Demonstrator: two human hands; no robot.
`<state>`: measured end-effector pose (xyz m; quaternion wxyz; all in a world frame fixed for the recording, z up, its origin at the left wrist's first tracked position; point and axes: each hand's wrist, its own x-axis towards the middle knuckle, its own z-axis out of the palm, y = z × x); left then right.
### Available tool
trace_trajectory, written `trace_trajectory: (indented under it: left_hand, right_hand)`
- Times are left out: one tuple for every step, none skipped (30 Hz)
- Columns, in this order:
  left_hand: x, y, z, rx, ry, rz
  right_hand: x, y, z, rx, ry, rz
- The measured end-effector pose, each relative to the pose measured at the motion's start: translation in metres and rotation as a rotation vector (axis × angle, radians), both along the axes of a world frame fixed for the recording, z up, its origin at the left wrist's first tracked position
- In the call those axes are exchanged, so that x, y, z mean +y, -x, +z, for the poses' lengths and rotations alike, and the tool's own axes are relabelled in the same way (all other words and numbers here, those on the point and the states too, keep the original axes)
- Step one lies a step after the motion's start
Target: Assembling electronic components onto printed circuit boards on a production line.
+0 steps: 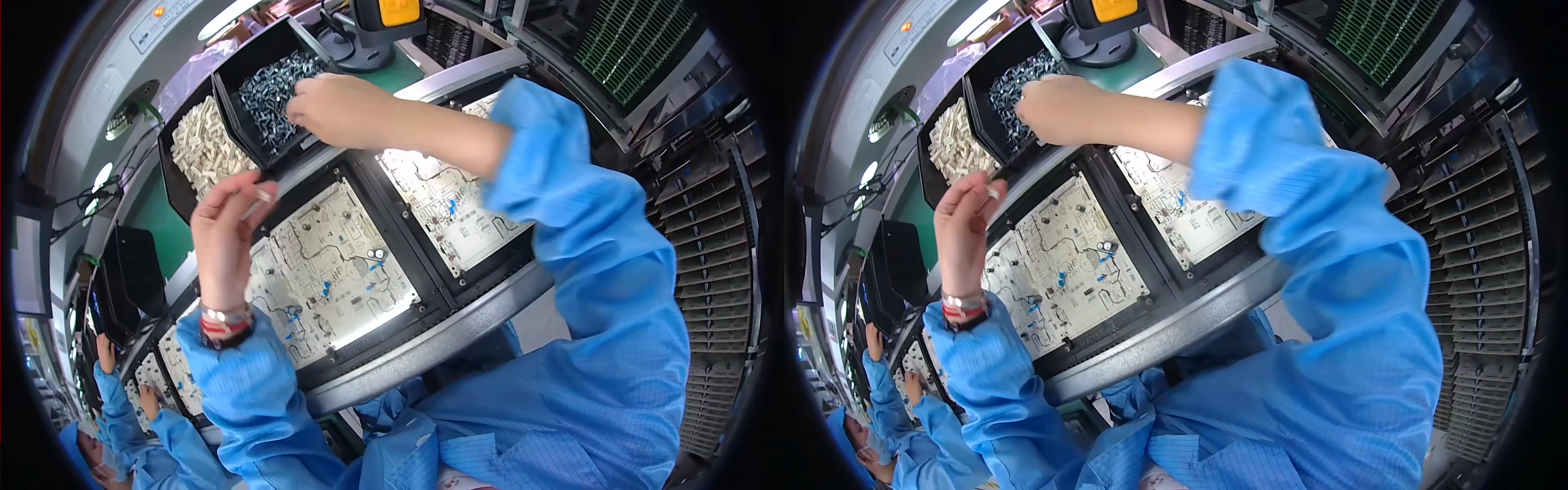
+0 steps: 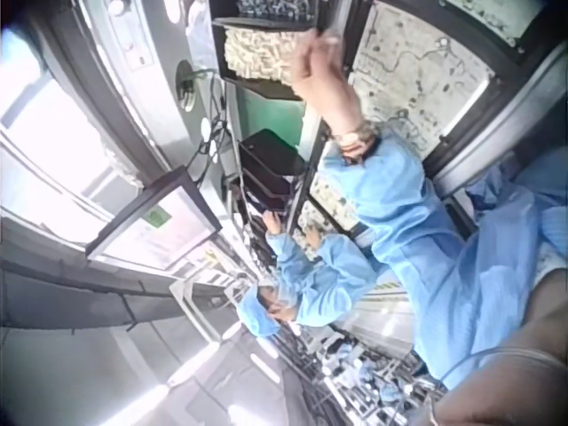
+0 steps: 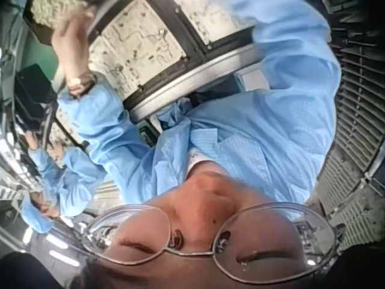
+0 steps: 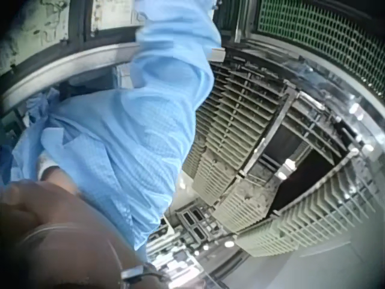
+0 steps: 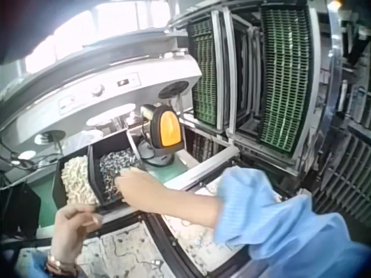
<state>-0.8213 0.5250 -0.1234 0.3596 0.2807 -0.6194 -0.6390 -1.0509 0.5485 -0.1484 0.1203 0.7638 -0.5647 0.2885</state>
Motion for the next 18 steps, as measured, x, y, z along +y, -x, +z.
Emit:
trace_trajectory:
  left_hand:
    - [0.022,0.005,0.000,-0.006,-0.026,-0.032]
    - [0.039,0.006,0.000,-0.074,-0.013,-0.061]
    - [0.053,0.009,-0.003,-0.139,-0.004,-0.094]
    - [0.063,0.010,-0.010,-0.159,-0.028,-0.157]
    - [0.073,0.012,-0.012,-0.182,-0.058,-0.192]
    - [0.082,0.016,-0.015,-0.177,-0.102,-0.222]
    - [0.088,0.020,-0.020,-0.175,-0.144,-0.258]
    - [0.091,0.023,-0.029,-0.143,-0.191,-0.271]
    - [0.094,0.025,-0.036,-0.143,-0.199,-0.264]
    - [0.098,0.030,-0.040,-0.115,-0.251,-0.275]
    - [0.100,0.031,-0.047,-0.090,-0.303,-0.278]
    - [0.098,0.031,-0.057,-0.061,-0.331,-0.287]
    - [0.099,0.033,-0.061,-0.061,-0.339,-0.286]
    - [0.100,0.034,-0.064,-0.047,-0.387,-0.283]
    - [0.101,0.035,-0.067,-0.034,-0.434,-0.279]
    - [0.101,0.036,-0.060,-0.058,-0.495,-0.319]
    - [0.101,0.037,-0.057,-0.062,-0.498,-0.318]
    - [0.102,0.037,-0.055,-0.079,-0.495,-0.324]
  right_hand:
    - [0.020,0.005,-0.002,-0.092,-0.060,0.069]
    - [0.040,0.007,-0.002,-0.189,-0.119,0.149]
    - [0.058,0.013,-0.004,-0.246,-0.219,0.185]
    - [0.076,0.018,-0.007,-0.304,-0.323,0.221]
    - [0.093,0.023,-0.006,-0.346,-0.432,0.206]
    - [0.111,0.031,-0.003,-0.379,-0.541,0.184]
    - [0.125,0.039,-0.012,-0.460,-0.565,0.144]
    - [0.136,0.045,-0.020,-0.540,-0.589,0.109]
    - [0.146,0.049,-0.023,-0.540,-0.598,0.115]
    - [0.158,0.054,-0.025,-0.526,-0.558,0.133]
    - [0.167,0.055,-0.028,-0.515,-0.518,0.159]
    - [0.174,0.052,-0.030,-0.516,-0.526,0.166]
    - [0.183,0.048,-0.032,-0.569,-0.566,0.128]
    - [0.190,0.046,-0.034,-0.623,-0.606,0.091]
    - [0.195,0.046,-0.039,-0.625,-0.613,0.094]
    - [0.200,0.046,-0.044,-0.541,-0.584,0.068]
    - [0.204,0.048,-0.049,-0.457,-0.555,0.043]
    - [0.204,0.052,-0.053,-0.444,-0.530,0.157]
